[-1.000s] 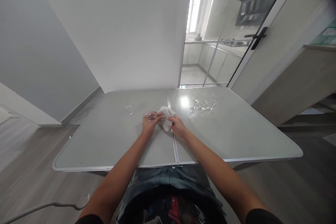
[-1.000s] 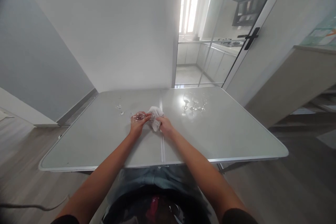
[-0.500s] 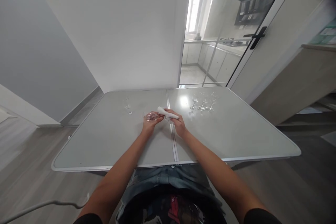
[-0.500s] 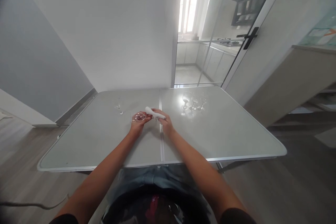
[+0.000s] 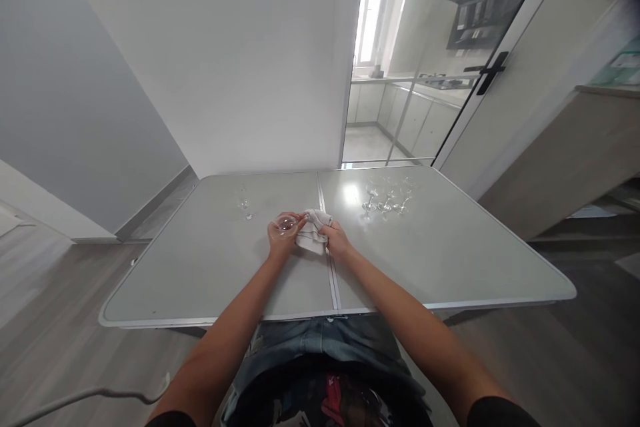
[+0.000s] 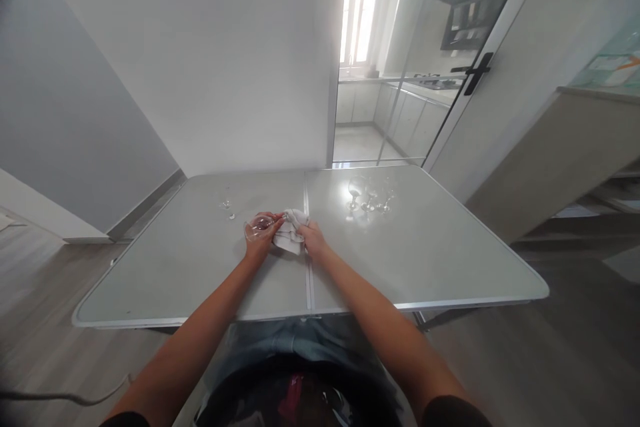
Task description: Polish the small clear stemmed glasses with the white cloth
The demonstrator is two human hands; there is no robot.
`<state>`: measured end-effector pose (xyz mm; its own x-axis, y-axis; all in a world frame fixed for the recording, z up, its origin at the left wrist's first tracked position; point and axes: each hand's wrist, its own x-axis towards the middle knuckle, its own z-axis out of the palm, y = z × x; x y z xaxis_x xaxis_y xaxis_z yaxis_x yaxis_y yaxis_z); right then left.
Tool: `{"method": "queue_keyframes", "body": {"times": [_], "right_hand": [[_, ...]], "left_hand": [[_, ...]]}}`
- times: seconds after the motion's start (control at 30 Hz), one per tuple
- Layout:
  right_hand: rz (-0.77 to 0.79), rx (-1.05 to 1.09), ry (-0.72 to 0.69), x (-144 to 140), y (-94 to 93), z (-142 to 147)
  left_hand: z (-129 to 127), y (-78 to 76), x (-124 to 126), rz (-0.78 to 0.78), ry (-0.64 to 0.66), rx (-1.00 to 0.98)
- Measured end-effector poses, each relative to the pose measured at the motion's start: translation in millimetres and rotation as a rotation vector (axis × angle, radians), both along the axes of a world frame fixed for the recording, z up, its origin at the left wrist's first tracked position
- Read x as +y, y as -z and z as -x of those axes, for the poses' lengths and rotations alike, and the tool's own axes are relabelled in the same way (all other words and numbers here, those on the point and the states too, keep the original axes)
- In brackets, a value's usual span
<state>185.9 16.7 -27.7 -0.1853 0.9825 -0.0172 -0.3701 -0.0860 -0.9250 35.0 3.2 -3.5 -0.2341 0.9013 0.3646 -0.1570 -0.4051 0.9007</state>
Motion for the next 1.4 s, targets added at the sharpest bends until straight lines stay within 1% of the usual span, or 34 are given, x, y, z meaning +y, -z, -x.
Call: {"method": "queue_keyframes", "body": {"times": [0.1, 0.17, 0.23, 0.3, 0.33, 0.4, 0.47, 0.53, 0.57, 0.6, 0.67, 0.73, 0.77, 0.83, 0.9, 1.0, 1.1, 1.23, 1.33, 1.4], "right_hand": [[0.006, -0.038, 0.063, 1, 2.6, -2], [-0.049, -0.065, 0.100, 1, 0.4, -5], [-0.189, -0.102, 0.092, -1, -6.0, -9], [-0.394, -0.174, 0.041, -3, -15.0, -14], [-0.494, -0.225, 0.011, -5, -19.5, -15], [-0.652, -0.326, -0.037, -9, -26.8, -17], [-0.727, -0.385, -0.052, -11, -30.2, -17], [-0.697, -0.374, -0.033, -12, -29.3, -15], [-0.637, -0.344, -0.020, -11, -27.5, -14], [-0.547, -0.304, -0.011, -9, -25.0, -13], [-0.296, -0.202, 0.018, -5, -19.0, -11], [-0.055, -0.090, 0.038, -1, -13.7, -8], [0.028, -0.032, 0.039, 0, -11.9, -7], [0.112, 0.063, 0.005, 1, -10.6, -6], [0.145, 0.097, -0.049, 1, -11.7, -6], [0.154, 0.047, -0.083, -1, -14.5, -8], [0.044, -0.061, -0.093, -1, -15.5, -11], [-0.071, -0.193, -0.146, -2, -17.1, -15], [-0.135, -0.147, -0.158, -6, -22.6, -17], [-0.158, -0.116, -0.188, -8, -26.9, -19]], "left_hand": [[0, -0.8, -6, -0.059, -0.040, 0.133], [1, 0.7, -9, -0.062, -0.037, 0.204], [2, 3.3, -10, -0.063, 0.008, 0.286], [2, 6.0, -8, -0.065, 0.038, 0.344], [2, 7.1, -6, -0.052, 0.031, 0.336], [2, 8.7, -1, 0.010, -0.010, 0.243], [1, 9.4, 2, 0.084, -0.033, 0.113], [1, 9.5, 4, 0.125, 0.001, 0.049], [1, 9.3, 4, 0.135, 0.027, 0.034], [1, 9.1, 4, 0.142, 0.059, 0.021], [0, 8.2, 3, 0.152, 0.111, -0.016], [-1, 7.0, 3, 0.153, 0.116, -0.071], [-1, 6.4, 4, 0.149, 0.107, -0.096], [-1, 5.0, 4, 0.138, 0.091, -0.127], [0, 3.8, 6, 0.123, 0.085, -0.127], [3, 2.9, 7, 0.078, 0.024, -0.129], [5, 4.3, 9, 0.051, -0.063, -0.133], [7, 6.9, 11, 0.067, -0.124, -0.092], [8, 6.1, 10, 0.064, -0.196, 0.032], [7, 5.0, 8, 0.069, -0.204, 0.094]]}}
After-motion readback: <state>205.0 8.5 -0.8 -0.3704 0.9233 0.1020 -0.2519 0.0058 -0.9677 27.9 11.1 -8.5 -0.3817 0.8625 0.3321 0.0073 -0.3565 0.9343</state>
